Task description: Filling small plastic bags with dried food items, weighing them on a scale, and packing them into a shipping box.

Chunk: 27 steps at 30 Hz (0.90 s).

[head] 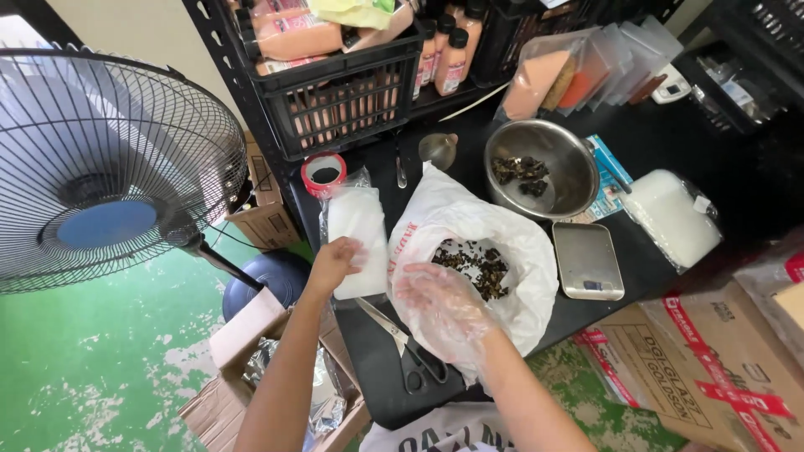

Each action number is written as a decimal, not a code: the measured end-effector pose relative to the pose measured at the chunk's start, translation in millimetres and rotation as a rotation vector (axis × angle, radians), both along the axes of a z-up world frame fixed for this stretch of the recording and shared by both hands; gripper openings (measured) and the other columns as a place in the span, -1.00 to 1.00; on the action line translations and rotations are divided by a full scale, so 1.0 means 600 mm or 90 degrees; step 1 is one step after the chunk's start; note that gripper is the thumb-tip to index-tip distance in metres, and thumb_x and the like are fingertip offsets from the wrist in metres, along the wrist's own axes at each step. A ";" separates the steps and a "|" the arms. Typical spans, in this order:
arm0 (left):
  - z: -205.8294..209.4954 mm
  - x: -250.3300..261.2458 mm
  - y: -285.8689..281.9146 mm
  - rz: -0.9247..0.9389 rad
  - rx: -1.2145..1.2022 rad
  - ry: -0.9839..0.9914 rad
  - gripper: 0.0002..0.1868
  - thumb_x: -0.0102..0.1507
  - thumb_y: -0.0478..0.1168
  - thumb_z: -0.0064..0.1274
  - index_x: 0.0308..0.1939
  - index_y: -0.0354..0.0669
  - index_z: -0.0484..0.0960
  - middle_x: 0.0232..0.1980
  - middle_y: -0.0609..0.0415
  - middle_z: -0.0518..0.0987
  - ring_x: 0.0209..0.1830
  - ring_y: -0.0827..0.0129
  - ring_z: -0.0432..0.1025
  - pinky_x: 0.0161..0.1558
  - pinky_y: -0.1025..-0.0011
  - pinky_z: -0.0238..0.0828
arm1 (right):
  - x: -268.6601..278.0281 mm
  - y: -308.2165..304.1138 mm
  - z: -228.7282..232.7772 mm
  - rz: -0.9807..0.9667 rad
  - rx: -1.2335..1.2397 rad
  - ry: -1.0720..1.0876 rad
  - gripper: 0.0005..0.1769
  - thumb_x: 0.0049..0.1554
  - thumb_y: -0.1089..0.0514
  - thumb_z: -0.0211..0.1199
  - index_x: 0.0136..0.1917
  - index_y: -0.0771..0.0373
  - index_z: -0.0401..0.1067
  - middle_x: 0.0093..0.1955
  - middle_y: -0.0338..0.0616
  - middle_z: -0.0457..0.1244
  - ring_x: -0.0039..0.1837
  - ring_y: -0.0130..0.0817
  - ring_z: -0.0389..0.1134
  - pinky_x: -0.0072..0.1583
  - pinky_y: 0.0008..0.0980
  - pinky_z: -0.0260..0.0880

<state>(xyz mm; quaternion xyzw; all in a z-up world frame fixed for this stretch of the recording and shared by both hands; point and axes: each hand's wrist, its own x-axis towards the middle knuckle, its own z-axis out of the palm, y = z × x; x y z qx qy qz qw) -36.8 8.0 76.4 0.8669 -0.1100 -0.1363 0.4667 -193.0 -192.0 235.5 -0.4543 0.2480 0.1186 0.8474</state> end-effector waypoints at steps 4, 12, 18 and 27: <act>0.149 -0.072 -0.062 0.085 -0.404 0.234 -0.66 0.41 -0.30 -0.12 0.23 -0.37 0.54 0.04 -0.28 0.62 0.01 0.10 0.54 0.12 0.07 0.56 | 0.029 -0.040 -0.023 0.167 -0.291 -0.168 -0.40 0.20 0.20 0.27 0.48 0.28 0.26 0.22 0.21 0.34 0.28 -0.06 0.38 0.32 -0.20 0.42; 0.173 -0.108 -0.178 0.100 -0.422 0.185 -0.69 0.40 -0.28 -0.07 0.14 -0.43 0.59 -0.16 -0.15 0.67 -0.23 0.30 0.59 -0.05 0.26 0.63 | 0.042 -0.135 0.010 0.213 -0.538 -0.257 -0.51 0.26 -0.03 0.18 0.46 -0.12 0.39 0.19 -0.13 0.40 0.22 -0.22 0.42 0.32 -0.18 0.40; 0.160 -0.164 -0.291 0.158 -0.291 -0.026 -0.86 0.20 -0.40 0.22 -0.17 -0.34 0.75 -0.07 -0.14 0.71 -0.12 0.27 0.63 -0.05 0.38 0.60 | 0.044 -0.197 -0.042 0.160 -0.549 -0.194 -0.53 0.20 -0.15 0.26 0.11 0.30 0.60 -0.16 0.07 0.43 -0.03 -0.13 0.46 0.03 -0.13 0.52; 0.167 -0.236 -0.400 0.234 -0.116 -0.200 -0.89 0.18 -0.33 0.25 -0.24 -0.30 0.74 -0.09 0.05 0.70 -0.13 0.20 0.63 -0.06 0.37 0.59 | 0.022 -0.271 -0.025 0.105 -0.325 -0.177 -0.66 0.06 0.05 0.37 -0.16 0.44 0.58 -0.34 0.11 0.38 -0.27 -0.28 0.39 -0.24 -0.20 0.53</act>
